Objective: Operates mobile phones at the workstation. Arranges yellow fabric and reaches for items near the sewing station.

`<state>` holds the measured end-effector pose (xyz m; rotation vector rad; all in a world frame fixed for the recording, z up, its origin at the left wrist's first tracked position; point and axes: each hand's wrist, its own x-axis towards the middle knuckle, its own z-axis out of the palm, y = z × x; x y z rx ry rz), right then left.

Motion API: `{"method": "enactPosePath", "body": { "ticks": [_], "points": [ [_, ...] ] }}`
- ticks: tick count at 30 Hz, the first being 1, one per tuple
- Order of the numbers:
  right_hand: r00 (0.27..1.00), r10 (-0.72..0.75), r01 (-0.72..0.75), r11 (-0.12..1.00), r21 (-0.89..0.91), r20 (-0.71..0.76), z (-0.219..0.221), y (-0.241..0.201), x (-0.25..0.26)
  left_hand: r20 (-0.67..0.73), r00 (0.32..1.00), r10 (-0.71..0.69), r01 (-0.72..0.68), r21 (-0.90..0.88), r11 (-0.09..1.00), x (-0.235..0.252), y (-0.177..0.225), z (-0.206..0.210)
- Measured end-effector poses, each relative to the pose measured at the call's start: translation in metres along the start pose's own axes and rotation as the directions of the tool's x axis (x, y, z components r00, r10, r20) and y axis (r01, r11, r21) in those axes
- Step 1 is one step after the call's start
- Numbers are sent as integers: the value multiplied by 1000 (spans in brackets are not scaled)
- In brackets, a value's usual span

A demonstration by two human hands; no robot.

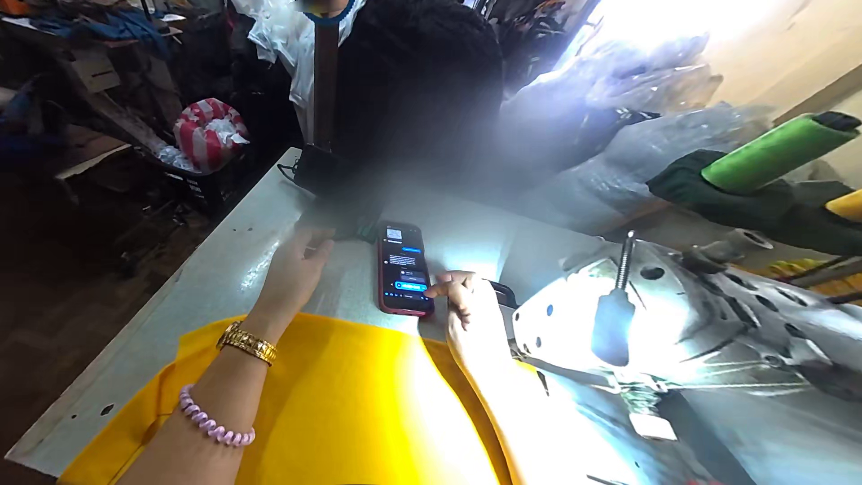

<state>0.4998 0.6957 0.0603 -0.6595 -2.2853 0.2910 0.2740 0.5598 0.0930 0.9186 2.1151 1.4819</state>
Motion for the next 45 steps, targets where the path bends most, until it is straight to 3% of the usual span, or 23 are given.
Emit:
{"method": "enactPosePath", "body": {
  "ticks": [13,20,31,45],
  "points": [
    [986,167,-167,985,-35,8,2,13,-2,0,1000,-8,8,-11,1000,2,-1,0],
    [999,37,-36,999,10,-21,3,8,0,-6,1000,-3,3,-15,1000,2,-4,0],
    [986,-156,155,987,31,56,10,-3,-1,-6,1000,-5,5,-15,1000,2,-3,0],
    [993,-112,111,994,19,39,9,-2,0,10,1000,3,-3,4,1000,1,-1,0]
  ]
}}
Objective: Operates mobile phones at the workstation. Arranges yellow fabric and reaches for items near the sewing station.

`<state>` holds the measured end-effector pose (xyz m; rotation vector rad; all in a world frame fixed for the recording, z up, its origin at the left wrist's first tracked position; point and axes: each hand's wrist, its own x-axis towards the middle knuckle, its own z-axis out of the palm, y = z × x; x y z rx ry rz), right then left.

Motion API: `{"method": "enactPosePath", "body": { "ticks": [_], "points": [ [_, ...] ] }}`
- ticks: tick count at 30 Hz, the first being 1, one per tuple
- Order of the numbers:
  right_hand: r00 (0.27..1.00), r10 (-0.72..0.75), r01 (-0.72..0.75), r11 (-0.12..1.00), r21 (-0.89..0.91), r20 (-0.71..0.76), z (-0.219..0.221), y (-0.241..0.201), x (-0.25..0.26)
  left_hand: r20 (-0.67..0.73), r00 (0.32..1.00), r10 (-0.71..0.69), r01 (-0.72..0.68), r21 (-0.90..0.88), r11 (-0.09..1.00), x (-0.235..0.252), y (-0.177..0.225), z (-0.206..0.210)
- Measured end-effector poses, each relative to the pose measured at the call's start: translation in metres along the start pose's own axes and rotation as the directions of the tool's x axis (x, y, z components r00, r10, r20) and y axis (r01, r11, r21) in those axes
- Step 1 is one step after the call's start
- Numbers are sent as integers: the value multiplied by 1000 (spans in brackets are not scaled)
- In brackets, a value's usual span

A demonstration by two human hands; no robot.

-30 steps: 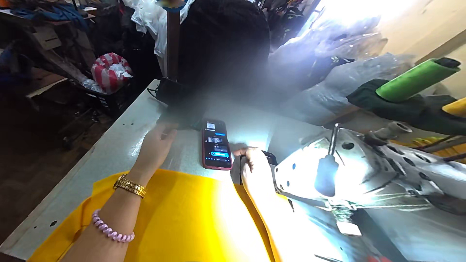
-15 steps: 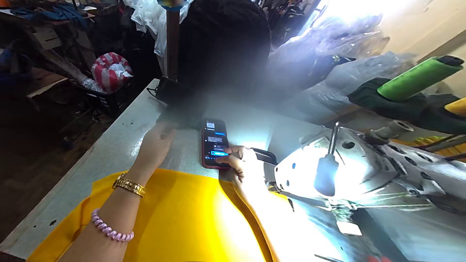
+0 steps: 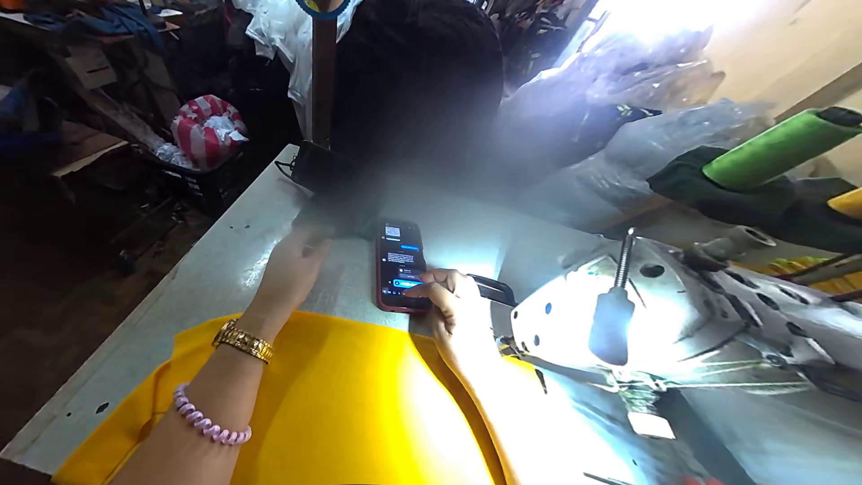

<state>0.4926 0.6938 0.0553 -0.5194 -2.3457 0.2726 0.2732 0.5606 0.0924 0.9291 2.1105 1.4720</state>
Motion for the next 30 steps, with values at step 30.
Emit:
{"method": "enactPosePath", "body": {
  "ticks": [30],
  "points": [
    [999,-22,22,1000,-21,30,2,-9,1,13,1000,11,-11,4,1000,0,0,1]
  ]
}}
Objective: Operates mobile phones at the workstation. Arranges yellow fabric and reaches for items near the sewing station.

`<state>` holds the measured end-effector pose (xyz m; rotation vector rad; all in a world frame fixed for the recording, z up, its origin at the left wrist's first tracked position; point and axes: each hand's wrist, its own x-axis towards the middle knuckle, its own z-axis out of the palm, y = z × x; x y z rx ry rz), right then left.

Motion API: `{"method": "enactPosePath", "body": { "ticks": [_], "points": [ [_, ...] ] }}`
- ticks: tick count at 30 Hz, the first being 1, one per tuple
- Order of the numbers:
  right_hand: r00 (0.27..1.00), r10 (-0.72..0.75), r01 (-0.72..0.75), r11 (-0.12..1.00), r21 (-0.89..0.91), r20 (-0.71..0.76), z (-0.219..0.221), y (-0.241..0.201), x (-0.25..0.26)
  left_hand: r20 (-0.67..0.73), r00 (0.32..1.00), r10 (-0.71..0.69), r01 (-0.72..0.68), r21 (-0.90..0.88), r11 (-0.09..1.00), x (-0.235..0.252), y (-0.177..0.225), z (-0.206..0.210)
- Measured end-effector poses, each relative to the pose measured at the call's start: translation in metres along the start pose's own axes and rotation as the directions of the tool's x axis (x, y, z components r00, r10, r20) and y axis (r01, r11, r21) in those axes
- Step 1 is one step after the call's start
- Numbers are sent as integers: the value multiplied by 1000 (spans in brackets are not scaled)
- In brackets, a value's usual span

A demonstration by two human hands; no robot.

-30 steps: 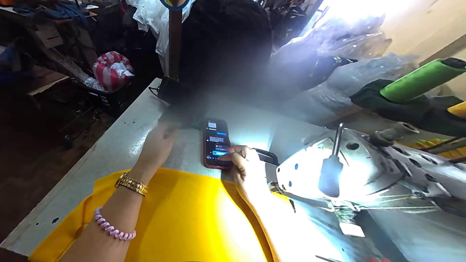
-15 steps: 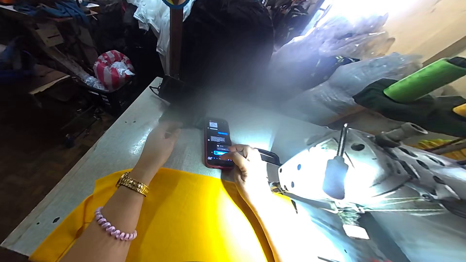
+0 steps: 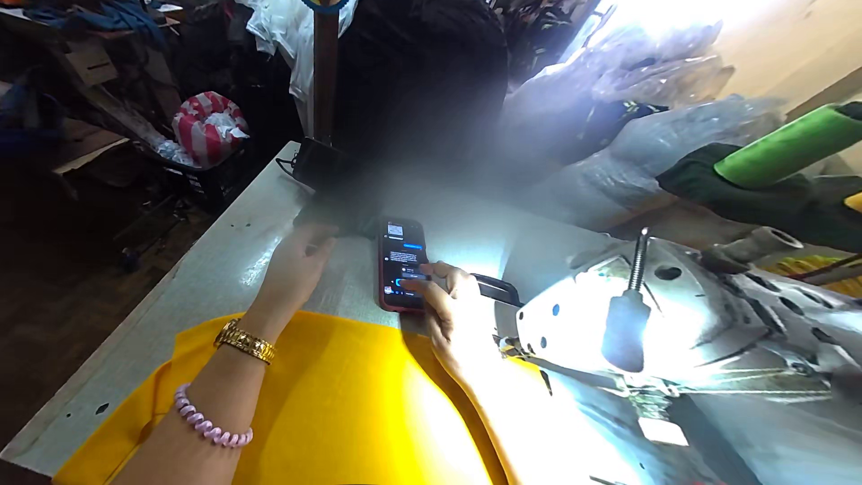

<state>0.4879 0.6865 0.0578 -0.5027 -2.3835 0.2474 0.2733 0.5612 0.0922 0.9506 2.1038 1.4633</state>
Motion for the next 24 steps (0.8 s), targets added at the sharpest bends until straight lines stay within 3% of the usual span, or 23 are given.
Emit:
{"method": "enactPosePath", "body": {
  "ticks": [7,13,20,24],
  "points": [
    [1000,-25,25,999,24,10,11,-3,-3,4,1000,4,-4,-10,1000,0,-1,1],
    [991,2,-5,1000,21,136,10,-2,-4,13,1000,-7,7,2,1000,0,1,1],
    [999,54,-54,996,64,1,-1,1,1,3,1000,-11,11,-15,1000,-1,1,0],
    [984,173,-167,977,135,-32,-2,9,3,-29,1000,11,-12,-45,999,-3,-1,-1]
  ]
}}
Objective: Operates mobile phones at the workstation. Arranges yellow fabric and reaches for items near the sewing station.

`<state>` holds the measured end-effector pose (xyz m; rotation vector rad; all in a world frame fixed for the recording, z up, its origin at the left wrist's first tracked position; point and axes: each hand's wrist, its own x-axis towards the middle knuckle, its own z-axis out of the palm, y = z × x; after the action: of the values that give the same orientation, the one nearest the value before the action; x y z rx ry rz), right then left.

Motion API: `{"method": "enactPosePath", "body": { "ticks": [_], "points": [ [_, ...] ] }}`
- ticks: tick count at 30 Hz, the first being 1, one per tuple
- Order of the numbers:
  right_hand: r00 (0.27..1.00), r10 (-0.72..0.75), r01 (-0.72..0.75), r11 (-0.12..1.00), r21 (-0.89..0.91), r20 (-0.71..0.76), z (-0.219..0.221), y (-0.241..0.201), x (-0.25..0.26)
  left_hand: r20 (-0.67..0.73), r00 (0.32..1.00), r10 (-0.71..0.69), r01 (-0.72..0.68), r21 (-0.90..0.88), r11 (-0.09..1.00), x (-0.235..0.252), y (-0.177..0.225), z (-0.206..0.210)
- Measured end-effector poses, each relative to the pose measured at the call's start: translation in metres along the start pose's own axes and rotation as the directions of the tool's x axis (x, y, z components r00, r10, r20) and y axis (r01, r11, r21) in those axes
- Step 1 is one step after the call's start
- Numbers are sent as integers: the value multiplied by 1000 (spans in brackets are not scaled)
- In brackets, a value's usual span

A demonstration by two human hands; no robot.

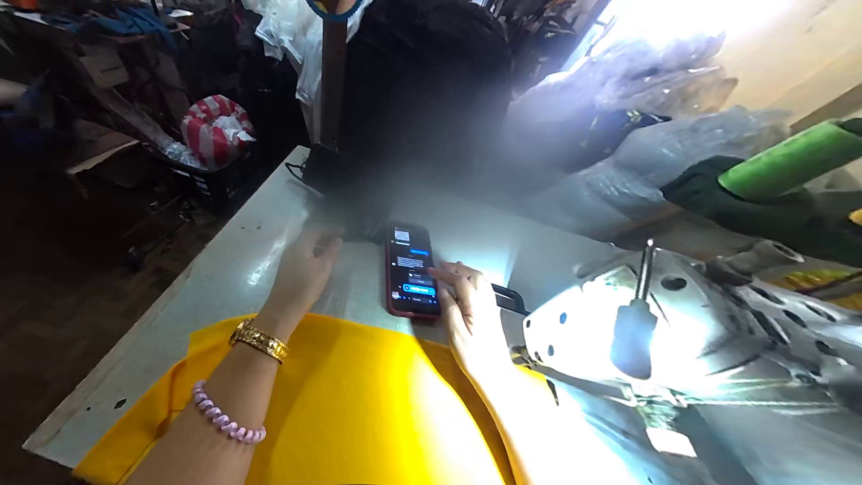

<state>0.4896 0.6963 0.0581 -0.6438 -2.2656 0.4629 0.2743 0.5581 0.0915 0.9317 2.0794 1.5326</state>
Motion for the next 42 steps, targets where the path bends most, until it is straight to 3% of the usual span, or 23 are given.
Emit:
{"method": "enactPosePath", "body": {
  "ticks": [3,6,9,13,17,21,24,27,34,42],
  "points": [
    [1000,-7,7,999,43,0,2,-13,20,-39,999,6,-9,-74,997,0,-4,-4],
    [991,-122,123,992,2,54,3,-46,58,-72,992,-102,85,-210,974,6,1,-3],
    [987,-113,117,993,-31,117,12,-76,108,-96,981,-172,135,-303,943,6,1,-6],
    [973,20,21,985,-172,231,47,-74,187,-85,980,-181,139,-357,924,2,-12,-9],
    [870,228,-28,908,-418,437,77,-50,240,-58,974,-218,177,-403,898,-1,-4,-13],
    [796,295,-38,896,-443,529,84,-42,250,-68,978,-198,149,-435,888,1,-3,-15],
    [768,331,-131,919,-373,548,75,-58,241,-64,975,-211,158,-463,872,6,1,-14],
    [851,217,-114,965,-235,478,85,-38,232,-52,975,-217,169,-460,872,6,1,-12],
    [942,24,24,990,-136,336,85,-36,225,-60,971,-230,173,-485,857,7,2,-14],
    [989,-61,74,993,-96,133,54,-86,207,-83,962,-259,179,-521,835,20,-2,-9]
  ]
}}
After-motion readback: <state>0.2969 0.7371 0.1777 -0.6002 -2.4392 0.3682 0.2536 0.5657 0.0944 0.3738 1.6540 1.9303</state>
